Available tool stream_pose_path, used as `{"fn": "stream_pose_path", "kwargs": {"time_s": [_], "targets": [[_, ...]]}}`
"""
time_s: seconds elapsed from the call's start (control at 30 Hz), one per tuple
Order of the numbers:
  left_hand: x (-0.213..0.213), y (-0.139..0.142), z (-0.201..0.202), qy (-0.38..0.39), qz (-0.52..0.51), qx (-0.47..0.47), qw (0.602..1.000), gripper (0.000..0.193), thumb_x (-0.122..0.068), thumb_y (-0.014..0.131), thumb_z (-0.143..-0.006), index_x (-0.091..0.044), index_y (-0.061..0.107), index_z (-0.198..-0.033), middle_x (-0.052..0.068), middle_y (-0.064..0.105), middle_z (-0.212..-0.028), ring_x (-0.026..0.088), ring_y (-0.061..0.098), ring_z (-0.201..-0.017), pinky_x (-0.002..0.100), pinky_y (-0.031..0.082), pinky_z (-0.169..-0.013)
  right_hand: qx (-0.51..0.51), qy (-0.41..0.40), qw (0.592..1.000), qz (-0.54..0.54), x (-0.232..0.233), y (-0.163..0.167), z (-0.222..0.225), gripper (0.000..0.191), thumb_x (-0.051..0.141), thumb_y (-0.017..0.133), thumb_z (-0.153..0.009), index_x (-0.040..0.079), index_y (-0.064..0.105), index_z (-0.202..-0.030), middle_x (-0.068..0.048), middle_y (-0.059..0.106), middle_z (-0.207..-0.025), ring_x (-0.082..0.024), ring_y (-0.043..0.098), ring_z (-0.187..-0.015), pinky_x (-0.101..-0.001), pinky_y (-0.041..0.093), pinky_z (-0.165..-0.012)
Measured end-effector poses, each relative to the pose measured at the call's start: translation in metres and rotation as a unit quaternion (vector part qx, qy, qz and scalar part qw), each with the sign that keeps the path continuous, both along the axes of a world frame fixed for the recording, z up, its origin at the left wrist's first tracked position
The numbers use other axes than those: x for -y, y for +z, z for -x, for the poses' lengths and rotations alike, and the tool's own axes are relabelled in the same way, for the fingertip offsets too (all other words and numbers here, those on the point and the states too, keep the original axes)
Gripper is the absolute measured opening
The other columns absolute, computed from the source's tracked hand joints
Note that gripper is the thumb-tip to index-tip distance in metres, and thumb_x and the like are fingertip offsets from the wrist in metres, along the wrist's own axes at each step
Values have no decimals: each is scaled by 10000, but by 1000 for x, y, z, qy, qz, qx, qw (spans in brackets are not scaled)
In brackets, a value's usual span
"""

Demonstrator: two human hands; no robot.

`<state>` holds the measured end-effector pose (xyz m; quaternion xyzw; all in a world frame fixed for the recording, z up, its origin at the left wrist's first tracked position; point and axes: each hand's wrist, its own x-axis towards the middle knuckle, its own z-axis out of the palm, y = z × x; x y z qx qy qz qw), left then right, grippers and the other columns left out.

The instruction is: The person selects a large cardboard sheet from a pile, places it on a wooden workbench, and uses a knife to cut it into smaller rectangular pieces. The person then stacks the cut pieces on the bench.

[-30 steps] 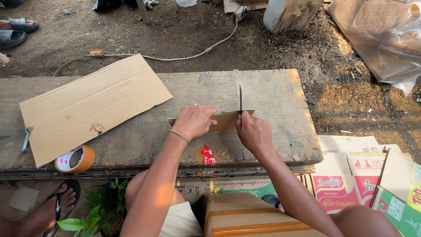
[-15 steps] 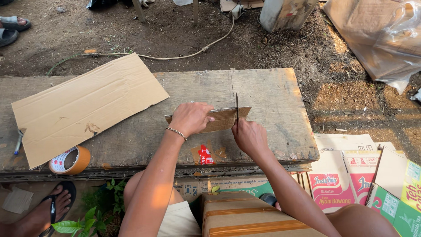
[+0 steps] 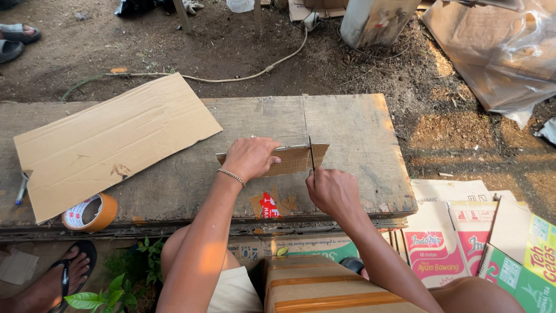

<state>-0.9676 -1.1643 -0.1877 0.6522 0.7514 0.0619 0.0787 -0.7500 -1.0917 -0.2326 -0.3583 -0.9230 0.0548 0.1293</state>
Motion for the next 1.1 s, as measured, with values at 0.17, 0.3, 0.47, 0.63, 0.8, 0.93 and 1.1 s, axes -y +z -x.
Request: {"fn": "stream_pose_path", "kwargs": {"time_s": [0.17,0.3,0.47,0.63,0.8,0.93,1.1], "targets": [[4,-5,0,-21,-39,-16,999,266,-371,701,-896,-118,702,-978,35,730,-951,267,732,-914,437,587,-741,5,-49,996,77,-6,18,-2,521,318,449,-1025,77,607,-591,-105,541,-441,-203,441,-346,-401,380,-396],[6,-5,2,-13,-36,-10,999,244,-368,697,-918,-128,697,-962,34,735,-954,271,731,-927,431,590,-743,-43,-113,950,287,-25,20,2,540,339,436,-1035,16,568,-622,-89,525,-483,-171,396,-404,-400,353,-418],[5,-4,3,-31,-61,-14,998,252,-353,723,-886,-105,683,-911,35,734,-937,281,725,-918,438,586,-722,23,-71,991,110,-20,10,3,515,361,397,-1069,81,601,-687,-116,595,-527,-270,499,-434,-453,436,-446],[10,-7,1,-26,-76,4,997,189,-299,720,-897,-130,689,-977,29,726,-949,288,728,-874,439,585,-709,-52,-52,997,-16,-5,-2,10,387,316,483,-1041,97,599,-744,-172,652,-579,-385,657,-519,-507,479,-479],[13,-3,0,-34,-85,-6,996,207,-318,729,-883,-126,693,-950,35,732,-929,289,728,-885,446,578,-724,-85,-45,994,-42,-10,-9,22,373,289,493,-1058,85,572,-756,-141,650,-572,-349,642,-468,-478,463,-437],[9,3,-1,-20,-60,2,998,236,-341,725,-898,-110,689,-929,48,739,-928,296,728,-901,453,577,-735,-58,-42,997,-34,-15,-16,23,355,271,503,-1051,84,566,-756,-144,646,-554,-329,641,-458,-463,469,-433],[6,6,-1,-16,-52,21,998,229,-349,720,-895,-126,697,-944,67,742,-944,323,724,-889,475,572,-743,-68,-36,997,-31,-13,-27,17,325,258,534,-1025,71,578,-763,-167,661,-590,-349,651,-484,-463,494,-449]]}}
